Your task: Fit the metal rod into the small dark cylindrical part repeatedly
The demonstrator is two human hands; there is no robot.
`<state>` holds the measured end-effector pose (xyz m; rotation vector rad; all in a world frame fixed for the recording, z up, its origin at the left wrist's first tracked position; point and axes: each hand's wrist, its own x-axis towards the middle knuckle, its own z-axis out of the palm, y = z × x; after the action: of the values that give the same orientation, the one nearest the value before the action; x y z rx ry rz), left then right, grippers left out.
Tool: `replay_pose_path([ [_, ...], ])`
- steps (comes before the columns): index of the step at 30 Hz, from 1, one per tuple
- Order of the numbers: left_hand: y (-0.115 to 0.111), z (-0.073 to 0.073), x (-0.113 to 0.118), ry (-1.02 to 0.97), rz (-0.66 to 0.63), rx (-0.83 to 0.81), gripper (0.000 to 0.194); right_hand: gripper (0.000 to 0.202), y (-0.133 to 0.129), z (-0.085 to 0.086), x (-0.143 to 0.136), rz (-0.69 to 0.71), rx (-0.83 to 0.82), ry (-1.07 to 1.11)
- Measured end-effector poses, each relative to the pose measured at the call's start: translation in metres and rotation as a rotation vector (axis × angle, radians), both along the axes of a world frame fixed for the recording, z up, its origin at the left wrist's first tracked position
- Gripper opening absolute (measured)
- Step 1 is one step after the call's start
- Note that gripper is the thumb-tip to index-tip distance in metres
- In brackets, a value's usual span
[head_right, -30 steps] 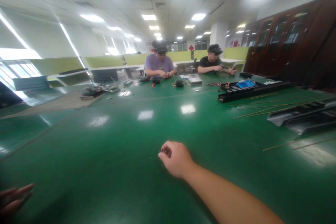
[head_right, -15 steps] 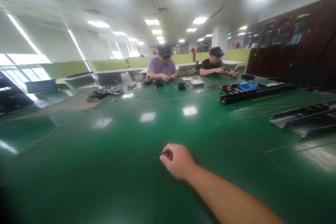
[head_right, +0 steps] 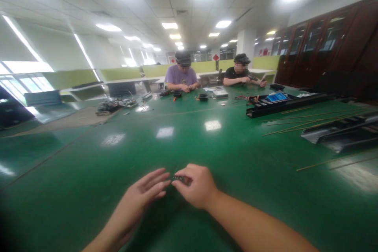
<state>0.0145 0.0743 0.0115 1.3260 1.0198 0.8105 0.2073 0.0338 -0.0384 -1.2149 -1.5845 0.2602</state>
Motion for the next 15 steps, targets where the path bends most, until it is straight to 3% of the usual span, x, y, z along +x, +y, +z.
replay_pose_path([
  [2,-0.004,-0.012,0.033,-0.125,-0.054,-0.124,0.056,0.014,0.000,0.000,0.000,-0.058,0.055,-0.024],
  [4,-0.006,-0.022,0.051,-0.234,-0.084,-0.196,0.045,0.017,0.000,-0.001,0.000,-0.102,0.077,-0.021],
  [8,-0.007,-0.032,0.058,-0.350,-0.034,-0.243,0.036,0.020,0.002,-0.001,0.000,-0.106,0.058,-0.007],
  [11,-0.001,-0.027,0.045,-0.336,0.016,-0.220,0.040,0.025,0.002,-0.002,0.000,-0.047,0.010,-0.019],
  [15,0.010,-0.003,-0.009,-0.153,0.212,0.008,0.053,0.059,0.003,-0.007,0.003,0.039,-0.163,-0.008],
])
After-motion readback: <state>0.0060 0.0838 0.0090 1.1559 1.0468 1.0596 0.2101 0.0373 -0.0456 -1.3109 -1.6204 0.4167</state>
